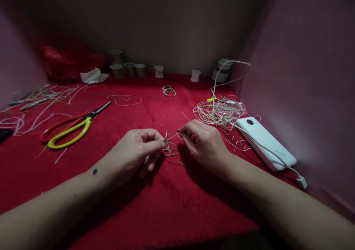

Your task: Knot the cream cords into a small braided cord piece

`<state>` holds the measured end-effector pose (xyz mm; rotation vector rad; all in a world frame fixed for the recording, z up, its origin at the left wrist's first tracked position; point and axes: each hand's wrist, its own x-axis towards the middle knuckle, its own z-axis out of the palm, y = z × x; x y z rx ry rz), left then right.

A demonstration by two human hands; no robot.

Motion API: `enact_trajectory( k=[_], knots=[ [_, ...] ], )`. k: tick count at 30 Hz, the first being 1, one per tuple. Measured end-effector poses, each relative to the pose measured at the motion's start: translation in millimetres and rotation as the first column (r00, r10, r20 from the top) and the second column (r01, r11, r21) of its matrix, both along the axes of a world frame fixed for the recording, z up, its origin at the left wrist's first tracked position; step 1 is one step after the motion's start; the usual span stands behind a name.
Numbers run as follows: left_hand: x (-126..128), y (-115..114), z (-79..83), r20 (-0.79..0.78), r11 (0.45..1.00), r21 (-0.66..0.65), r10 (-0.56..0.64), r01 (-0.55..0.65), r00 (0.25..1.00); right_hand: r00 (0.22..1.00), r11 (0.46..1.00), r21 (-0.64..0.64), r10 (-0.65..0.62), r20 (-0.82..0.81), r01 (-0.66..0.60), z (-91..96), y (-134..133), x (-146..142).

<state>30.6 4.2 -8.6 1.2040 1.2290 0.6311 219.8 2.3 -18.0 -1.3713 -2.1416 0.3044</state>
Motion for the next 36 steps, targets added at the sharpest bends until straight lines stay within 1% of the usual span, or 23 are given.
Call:
enact_trajectory(
  k=[2,4,6,7,8,9,10,11,12,13,14,15,17,20,21,22,23,24,28,31,34,36],
  knots=[
    [1,-1,0.0,-0.014,1.0,0.025,-0.007,0.007,1.0,1.0,1.0,0.017,0.004,0.028,-0.004,-0.6,0,0],
    [1,-1,0.5,-0.035,0.998,0.056,-0.012,0.014,0.999,1.0,1.0,0.015,0.006,0.012,-0.006,-0.3,0,1],
    [2,-2,1.3,-0.068,0.996,0.089,-0.016,0.022,0.998,0.995,0.999,-0.036,-0.008,-0.096,0.005,1.4,0,0],
    [2,-2,1.7,-0.085,0.994,0.103,-0.017,0.026,0.996,0.98,0.994,-0.11,-0.026,-0.196,0.004,2.8,1,0],
    [3,-2,2.0,-0.099,0.993,0.113,-0.02,0.031,0.995,0.948,0.977,-0.211,-0.056,-0.314,-0.012,4.2,1,-1],
    [3,-2,2.4,-0.111,0.993,0.114,-0.023,0.036,0.994,0.891,0.936,-0.347,-0.103,-0.442,-0.064,5.6,2,-1],
    [3,-2,2.8,-0.119,0.993,0.109,-0.025,0.038,0.993,0.813,0.871,-0.47,-0.166,-0.558,-0.144,6.7,2,-1],
    [3,-2,3.2,-0.128,0.994,0.101,-0.028,0.041,0.991,0.726,0.797,-0.554,-0.231,-0.648,-0.241,7.4,3,-1],
    [3,-2,3.6,-0.134,0.995,0.089,-0.029,0.041,0.991,0.642,0.73,-0.597,-0.288,-0.71,-0.333,7.7,3,-1],
    [3,-2,4.2,-0.137,0.996,0.079,-0.027,0.038,0.99,0.571,0.676,-0.613,-0.335,-0.749,-0.408,7.6,4,-1],
    [3,-1,4.7,-0.139,0.997,0.074,-0.024,0.034,0.99,0.517,0.629,-0.617,-0.369,-0.772,-0.472,7.3,5,-1],
    [3,-1,5.1,-0.139,0.997,0.073,-0.02,0.03,0.99,0.479,0.583,-0.62,-0.4,-0.781,-0.525,7.0,5,0],
    [3,-2,5.5,-0.137,0.996,0.083,-0.01,0.021,0.991,0.433,0.472,-0.625,-0.457,-0.777,-0.622,7.1,6,2],
    [1,-2,4.0,-0.129,0.995,0.098,-0.007,0.02,0.992,0.368,0.312,-0.587,-0.541,-0.756,-0.747,9.5,6,5],
    [1,-1,3.1,-0.125,0.995,0.1,-0.01,0.023,0.992,0.35,0.271,-0.567,-0.562,-0.749,-0.778,10.6,6,6],
    [1,-1,2.2,-0.12,0.994,0.102,-0.014,0.026,0.993,0.334,0.243,-0.545,-0.574,-0.747,-0.803,11.7,6,6],
    [1,-1,1.7,-0.117,0.994,0.102,-0.017,0.029,0.993,0.323,0.227,-0.527,-0.578,-0.75,-0.819,12.7,5,7],
    [1,-1,1.6,-0.117,0.994,0.101,-0.019,0.031,0.993,0.315,0.224,-0.515,-0.575,-0.755,-0.827,13.5,5,7],
    [3,-1,5.7,-0.134,0.997,0.07,-0.003,0.013,0.991,0.31,0.247,-0.513,-0.561,-0.767,-0.822,14.8,5,5],
    [5,-1,8.8,-0.146,0.998,0.055,-0.007,0.015,0.989,0.305,0.234,-0.514,-0.582,-0.754,-0.825,14.3,4,4],
    [4,-1,8.0,-0.125,0.997,0.056,-0.036,0.043,0.992,0.268,0.219,-0.476,-0.598,-0.755,-0.851,12.8,3,4],
    [3,-1,6.2,-0.095,0.998,0.043,-0.049,0.054,0.994,0.237,0.221,-0.443,-0.598,-0.765,-0.869,11.3,4,5]
  ],
)
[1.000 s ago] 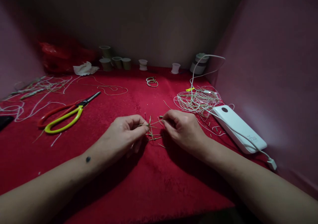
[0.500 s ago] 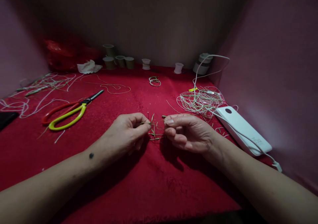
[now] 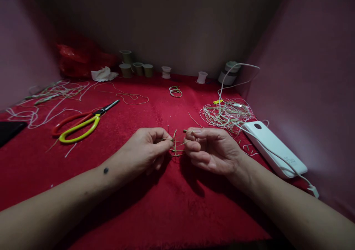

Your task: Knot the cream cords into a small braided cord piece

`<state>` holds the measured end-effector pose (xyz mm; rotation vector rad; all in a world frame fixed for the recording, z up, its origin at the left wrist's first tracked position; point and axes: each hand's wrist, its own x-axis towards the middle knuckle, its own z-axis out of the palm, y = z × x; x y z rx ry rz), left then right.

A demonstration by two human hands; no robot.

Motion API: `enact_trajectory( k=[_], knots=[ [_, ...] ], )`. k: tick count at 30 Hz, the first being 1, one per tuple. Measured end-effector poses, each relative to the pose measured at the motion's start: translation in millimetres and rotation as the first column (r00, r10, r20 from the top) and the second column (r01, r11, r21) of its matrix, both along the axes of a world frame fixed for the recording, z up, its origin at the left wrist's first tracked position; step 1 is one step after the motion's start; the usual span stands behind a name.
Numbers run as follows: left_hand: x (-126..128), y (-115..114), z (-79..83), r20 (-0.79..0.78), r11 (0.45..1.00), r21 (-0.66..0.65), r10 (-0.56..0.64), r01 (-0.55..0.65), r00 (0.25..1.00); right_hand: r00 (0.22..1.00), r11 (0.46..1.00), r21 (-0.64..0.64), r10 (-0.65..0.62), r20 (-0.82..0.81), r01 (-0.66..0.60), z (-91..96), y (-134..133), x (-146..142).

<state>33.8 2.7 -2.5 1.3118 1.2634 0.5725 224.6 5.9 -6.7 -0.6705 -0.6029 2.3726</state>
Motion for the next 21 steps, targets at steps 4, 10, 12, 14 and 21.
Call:
enact_trajectory(
  k=[4,10,12,14,21],
  knots=[
    [-1,-1,-1.8,0.057,0.999,-0.041,0.007,-0.005,0.998,0.999,0.999,0.031,-0.009,-0.045,0.01,-4.3,2,0],
    [0,-2,-1.7,0.097,0.997,-0.075,0.016,-0.008,0.995,1.0,0.999,0.047,-0.01,-0.029,0.011,-10.0,4,-3],
    [-2,-1,-3.1,0.131,0.996,-0.093,0.013,-0.001,0.991,0.999,0.999,0.052,0.004,-0.044,-0.002,-10.6,3,-2],
    [-3,0,-4.3,0.159,0.994,-0.11,-0.004,0.021,0.987,0.998,0.998,0.063,0.021,-0.067,-0.017,-10.8,3,-2],
    [-1,0,-0.8,0.055,0.999,0.022,-0.032,0.031,0.998,0.992,0.992,0.085,0.099,-0.078,-0.092,-13.2,3,-4]
  ],
)
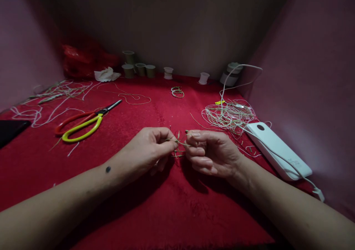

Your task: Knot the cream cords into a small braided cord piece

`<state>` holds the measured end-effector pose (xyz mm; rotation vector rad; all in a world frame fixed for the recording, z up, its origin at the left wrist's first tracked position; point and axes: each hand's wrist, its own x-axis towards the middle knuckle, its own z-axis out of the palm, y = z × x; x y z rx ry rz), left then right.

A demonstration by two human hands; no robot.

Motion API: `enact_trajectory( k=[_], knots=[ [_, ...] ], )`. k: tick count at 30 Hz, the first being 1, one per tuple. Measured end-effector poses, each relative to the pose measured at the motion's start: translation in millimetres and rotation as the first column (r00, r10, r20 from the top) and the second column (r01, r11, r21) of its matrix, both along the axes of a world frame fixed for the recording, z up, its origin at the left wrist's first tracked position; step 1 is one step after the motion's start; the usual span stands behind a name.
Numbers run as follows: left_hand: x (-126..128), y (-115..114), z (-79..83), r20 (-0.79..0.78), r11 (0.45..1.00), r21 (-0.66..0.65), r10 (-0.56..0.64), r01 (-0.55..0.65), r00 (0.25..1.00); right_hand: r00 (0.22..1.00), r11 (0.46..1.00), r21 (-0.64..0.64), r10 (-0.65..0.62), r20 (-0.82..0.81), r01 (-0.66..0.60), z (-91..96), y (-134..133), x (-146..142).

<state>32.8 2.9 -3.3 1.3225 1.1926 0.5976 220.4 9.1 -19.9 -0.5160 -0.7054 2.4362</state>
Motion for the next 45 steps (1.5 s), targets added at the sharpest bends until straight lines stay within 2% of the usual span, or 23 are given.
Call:
enact_trajectory(
  k=[3,13,19,25,28,35,45],
  knots=[
    [1,-1,0.8,-0.068,0.997,0.064,-0.034,0.039,0.997,1.0,1.0,0.03,0.006,0.03,-0.007,-0.3,0,-1],
    [1,-5,4.5,-0.166,0.993,0.096,-0.054,0.071,0.985,0.986,0.988,0.136,-0.094,0.138,0.076,4.1,-4,-3],
    [3,-8,5.7,-0.191,0.984,0.155,-0.061,0.091,0.98,0.971,0.977,0.199,-0.117,0.209,0.075,5.2,-6,-3],
    [2,-7,1.1,-0.21,0.973,0.204,-0.066,0.11,0.975,0.96,0.973,0.205,-0.155,0.232,0.107,6.0,-8,-6],
    [1,-6,1.3,-0.223,0.978,0.18,-0.066,0.107,0.973,0.953,0.965,0.218,-0.198,0.231,0.147,5.2,-10,-10],
    [4,-7,7.2,-0.189,1.0,0.027,-0.008,0.013,0.982,0.941,0.948,0.253,-0.25,0.227,0.191,-2.9,-11,-14],
    [3,-5,3.7,-0.276,0.998,0.027,-0.039,0.048,0.96,0.955,0.953,0.234,-0.235,0.179,0.191,-7.8,-12,-17]
  ],
)
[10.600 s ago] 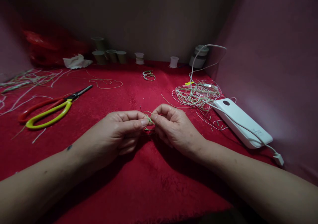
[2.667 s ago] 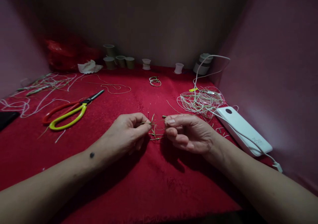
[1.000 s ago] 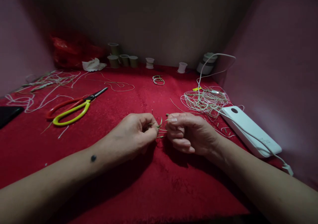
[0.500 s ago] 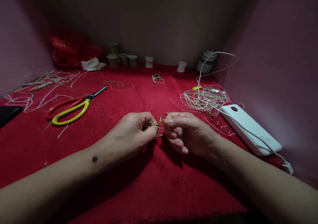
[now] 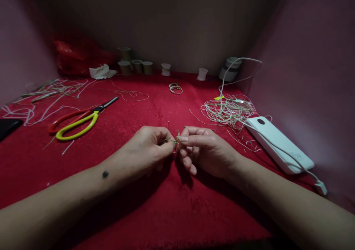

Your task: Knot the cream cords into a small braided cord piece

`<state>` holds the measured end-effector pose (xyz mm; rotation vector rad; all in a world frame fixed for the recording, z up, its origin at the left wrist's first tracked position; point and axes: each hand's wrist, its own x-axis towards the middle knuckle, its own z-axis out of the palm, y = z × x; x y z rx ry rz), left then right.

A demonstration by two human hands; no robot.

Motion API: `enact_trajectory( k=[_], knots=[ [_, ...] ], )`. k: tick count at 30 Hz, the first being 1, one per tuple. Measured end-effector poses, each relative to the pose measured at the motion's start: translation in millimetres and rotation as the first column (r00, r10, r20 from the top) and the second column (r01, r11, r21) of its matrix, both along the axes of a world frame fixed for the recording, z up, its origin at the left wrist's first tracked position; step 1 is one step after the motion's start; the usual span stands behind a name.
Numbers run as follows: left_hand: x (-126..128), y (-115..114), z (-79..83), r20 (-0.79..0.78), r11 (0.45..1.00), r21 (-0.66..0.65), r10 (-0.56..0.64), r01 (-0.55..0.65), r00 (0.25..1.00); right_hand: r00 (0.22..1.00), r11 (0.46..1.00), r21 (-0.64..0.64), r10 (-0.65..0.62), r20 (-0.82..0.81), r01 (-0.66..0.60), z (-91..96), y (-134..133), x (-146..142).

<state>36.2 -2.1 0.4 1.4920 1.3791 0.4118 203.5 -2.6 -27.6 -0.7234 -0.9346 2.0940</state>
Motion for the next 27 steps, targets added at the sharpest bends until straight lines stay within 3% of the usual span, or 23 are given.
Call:
enact_trajectory(
  k=[13,18,23,27],
  knots=[
    [-2,2,-4.0,0.007,0.996,0.084,-0.011,0.011,1.0,0.999,1.0,0.026,-0.016,0.031,0.015,-4.9,1,-1],
    [-2,1,-6.1,0.023,0.984,0.172,-0.053,0.049,0.998,0.996,0.995,0.085,-0.049,0.076,0.042,-6.4,0,-2],
    [-4,1,-10.3,-0.043,0.966,0.235,-0.104,0.112,0.994,0.968,0.987,0.145,-0.096,0.23,0.064,-1.3,-3,-4],
    [-2,1,-9.0,-0.039,0.968,0.214,-0.124,0.129,0.992,0.905,0.975,0.221,-0.122,0.408,0.032,7.3,-4,-4]
  ],
)
